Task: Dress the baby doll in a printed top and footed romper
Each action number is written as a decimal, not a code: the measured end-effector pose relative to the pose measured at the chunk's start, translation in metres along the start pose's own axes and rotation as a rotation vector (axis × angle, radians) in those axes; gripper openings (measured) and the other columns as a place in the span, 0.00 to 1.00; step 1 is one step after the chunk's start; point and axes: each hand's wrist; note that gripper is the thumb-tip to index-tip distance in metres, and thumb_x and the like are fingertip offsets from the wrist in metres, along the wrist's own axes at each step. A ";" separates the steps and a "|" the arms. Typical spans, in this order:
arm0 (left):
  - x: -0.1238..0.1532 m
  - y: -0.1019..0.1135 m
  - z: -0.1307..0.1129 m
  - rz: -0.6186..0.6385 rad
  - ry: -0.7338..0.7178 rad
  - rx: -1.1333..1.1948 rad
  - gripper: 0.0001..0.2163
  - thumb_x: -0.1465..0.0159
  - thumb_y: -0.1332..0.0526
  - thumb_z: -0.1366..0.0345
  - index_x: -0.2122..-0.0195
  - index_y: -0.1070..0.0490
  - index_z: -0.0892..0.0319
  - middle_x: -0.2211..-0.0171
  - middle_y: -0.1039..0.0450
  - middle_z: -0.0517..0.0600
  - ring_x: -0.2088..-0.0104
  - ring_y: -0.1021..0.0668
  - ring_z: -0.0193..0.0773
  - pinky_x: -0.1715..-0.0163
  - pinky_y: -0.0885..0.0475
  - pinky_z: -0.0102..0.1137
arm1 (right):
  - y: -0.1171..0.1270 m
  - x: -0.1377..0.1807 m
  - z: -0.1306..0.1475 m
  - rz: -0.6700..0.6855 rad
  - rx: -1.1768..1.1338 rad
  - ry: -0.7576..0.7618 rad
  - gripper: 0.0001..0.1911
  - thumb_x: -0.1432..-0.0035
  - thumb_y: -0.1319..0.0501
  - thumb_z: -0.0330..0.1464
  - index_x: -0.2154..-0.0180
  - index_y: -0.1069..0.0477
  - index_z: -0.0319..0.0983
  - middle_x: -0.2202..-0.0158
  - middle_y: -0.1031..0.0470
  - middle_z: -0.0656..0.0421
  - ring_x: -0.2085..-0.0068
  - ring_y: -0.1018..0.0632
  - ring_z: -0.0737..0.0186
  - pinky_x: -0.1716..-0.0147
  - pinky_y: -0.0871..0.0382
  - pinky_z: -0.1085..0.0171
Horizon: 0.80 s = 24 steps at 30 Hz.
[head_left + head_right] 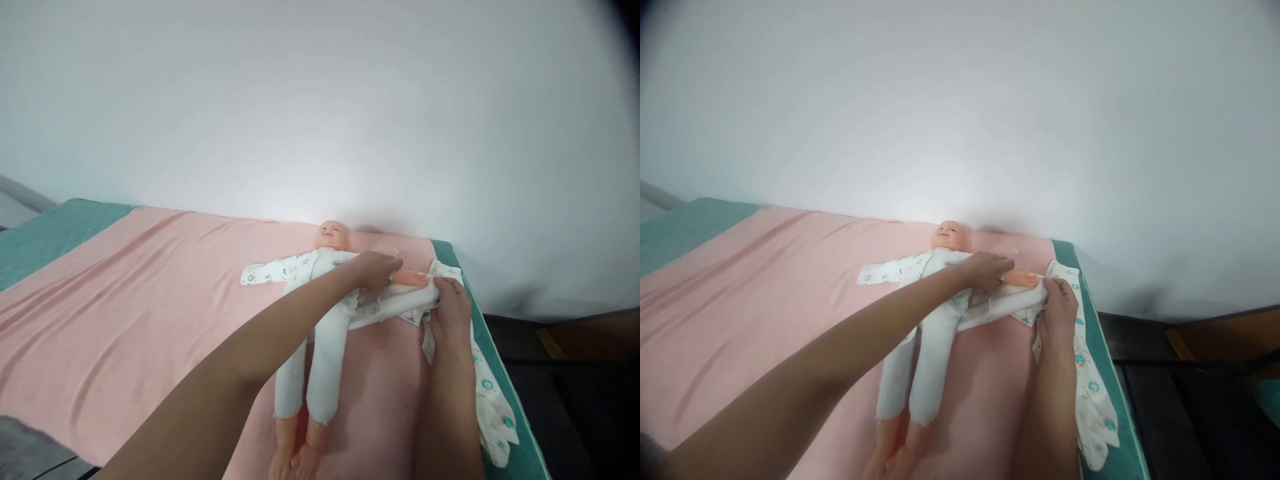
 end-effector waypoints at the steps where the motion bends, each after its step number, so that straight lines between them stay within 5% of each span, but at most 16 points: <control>1: 0.004 0.003 0.001 0.002 -0.016 -0.004 0.13 0.41 0.42 0.67 0.54 0.33 0.55 0.57 0.25 0.52 0.59 0.23 0.44 0.65 0.32 0.34 | -0.002 0.002 0.005 -0.016 -0.100 -0.023 0.12 0.56 0.37 0.37 0.72 0.37 0.40 0.77 0.38 0.67 0.76 0.35 0.69 0.76 0.38 0.68; 8: 0.025 0.011 0.005 -0.008 -0.118 -0.096 0.08 0.37 0.42 0.59 0.59 0.28 0.53 0.66 0.23 0.52 0.69 0.23 0.42 0.69 0.36 0.34 | -0.009 0.030 0.043 -0.047 -0.262 0.089 0.11 0.52 0.35 0.36 0.72 0.38 0.40 0.78 0.38 0.66 0.77 0.36 0.70 0.78 0.38 0.69; 12: 0.025 0.000 0.004 -0.034 -0.120 -0.227 0.07 0.39 0.40 0.67 0.60 0.27 0.56 0.65 0.22 0.54 0.67 0.22 0.43 0.67 0.36 0.35 | -0.021 0.052 0.055 0.026 -0.302 0.106 0.11 0.51 0.34 0.36 0.71 0.35 0.39 0.76 0.38 0.66 0.77 0.36 0.71 0.79 0.41 0.71; 20: 0.006 -0.020 -0.004 0.003 0.009 -0.199 0.06 0.41 0.39 0.67 0.65 0.25 0.63 0.63 0.23 0.60 0.61 0.22 0.49 0.59 0.33 0.40 | -0.063 0.087 0.047 0.235 -0.153 0.117 0.16 0.46 0.35 0.44 0.68 0.35 0.40 0.77 0.38 0.67 0.77 0.37 0.72 0.79 0.43 0.72; 24: -0.003 -0.026 0.001 -0.059 0.204 -0.005 0.10 0.41 0.38 0.65 0.62 0.25 0.66 0.57 0.24 0.62 0.55 0.24 0.52 0.53 0.34 0.42 | -0.070 0.096 0.044 0.309 -0.068 0.101 0.14 0.43 0.38 0.44 0.66 0.35 0.42 0.75 0.36 0.66 0.76 0.36 0.70 0.77 0.41 0.70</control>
Point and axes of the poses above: each hand's wrist, its own x-axis away from the middle knuckle, its own y-axis out of the back of the hand, z = x × y
